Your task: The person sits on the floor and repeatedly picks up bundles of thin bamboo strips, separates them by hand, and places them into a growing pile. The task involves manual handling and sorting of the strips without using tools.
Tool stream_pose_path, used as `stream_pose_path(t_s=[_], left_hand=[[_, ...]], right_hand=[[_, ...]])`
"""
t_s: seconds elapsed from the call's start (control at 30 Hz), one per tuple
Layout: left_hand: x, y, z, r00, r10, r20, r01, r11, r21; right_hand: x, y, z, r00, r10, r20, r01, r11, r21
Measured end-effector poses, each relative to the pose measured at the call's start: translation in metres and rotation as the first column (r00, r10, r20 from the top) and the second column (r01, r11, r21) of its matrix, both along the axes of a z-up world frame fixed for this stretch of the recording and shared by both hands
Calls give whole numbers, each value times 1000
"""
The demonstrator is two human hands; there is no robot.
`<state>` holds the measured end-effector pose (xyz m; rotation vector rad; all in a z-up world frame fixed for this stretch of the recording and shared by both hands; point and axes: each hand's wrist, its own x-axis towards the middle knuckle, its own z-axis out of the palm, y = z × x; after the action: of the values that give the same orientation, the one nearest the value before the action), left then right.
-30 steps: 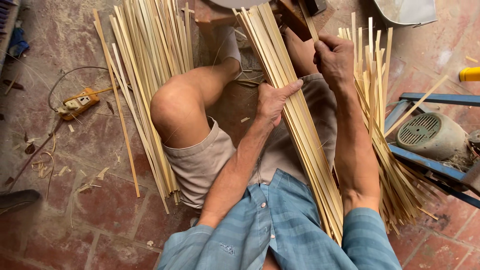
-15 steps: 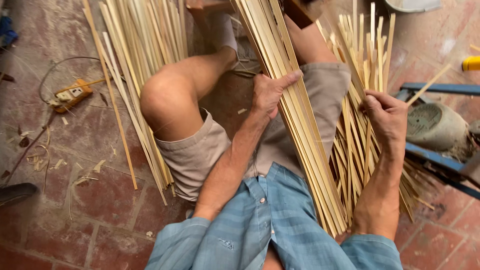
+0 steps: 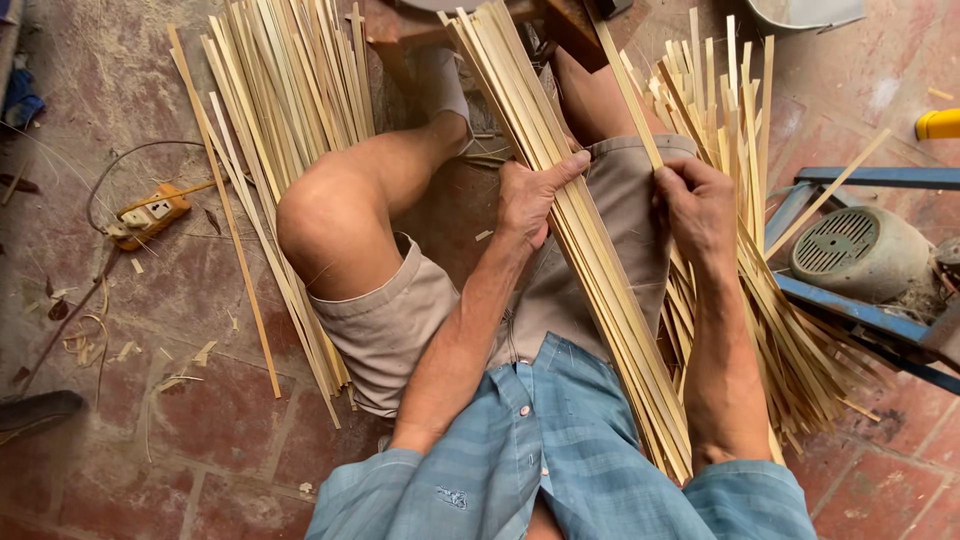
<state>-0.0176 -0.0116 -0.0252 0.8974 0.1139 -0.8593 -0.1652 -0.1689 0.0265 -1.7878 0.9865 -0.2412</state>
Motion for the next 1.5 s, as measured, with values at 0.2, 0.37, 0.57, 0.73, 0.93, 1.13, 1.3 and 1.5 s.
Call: stream_pose_path(t_s=[0.2, 0.37, 0.57, 0.73, 0.93, 1.13, 1.3, 1.5], left_hand=[[2, -1, -9, 997, -83, -12, 83, 995, 63], [2, 0, -13, 998, -60, -1, 60, 998, -8], [-1, 0, -4, 999, -32, -18, 32, 999, -4], [0, -4, -1, 999, -32, 11, 32, 999, 18], [-5, -5, 0, 998, -45, 46, 45, 999, 4], [3, 1, 1, 992, -117, 42, 116, 993, 35], [5, 2, 8, 989, -147, -14, 147, 989, 23], [5, 2, 7, 989, -147, -29, 146, 989, -24]], right_hand=[[102, -20, -3, 989, 144, 35, -139, 982, -124], [138, -29, -19, 984, 65, 163, -62, 998, -28], [115, -24, -11, 987, 98, 127, -85, 991, -99], [-13, -34, 31, 998, 43, -49, -45, 998, -34], [-44, 5, 19, 991, 123, -54, -134, 890, -435], [-4, 34, 1, 997, 65, -42, -65, 998, -18], [-13, -2, -6, 991, 78, -106, -120, 865, -487], [91, -19, -38, 989, 147, 15, -117, 841, -529]])
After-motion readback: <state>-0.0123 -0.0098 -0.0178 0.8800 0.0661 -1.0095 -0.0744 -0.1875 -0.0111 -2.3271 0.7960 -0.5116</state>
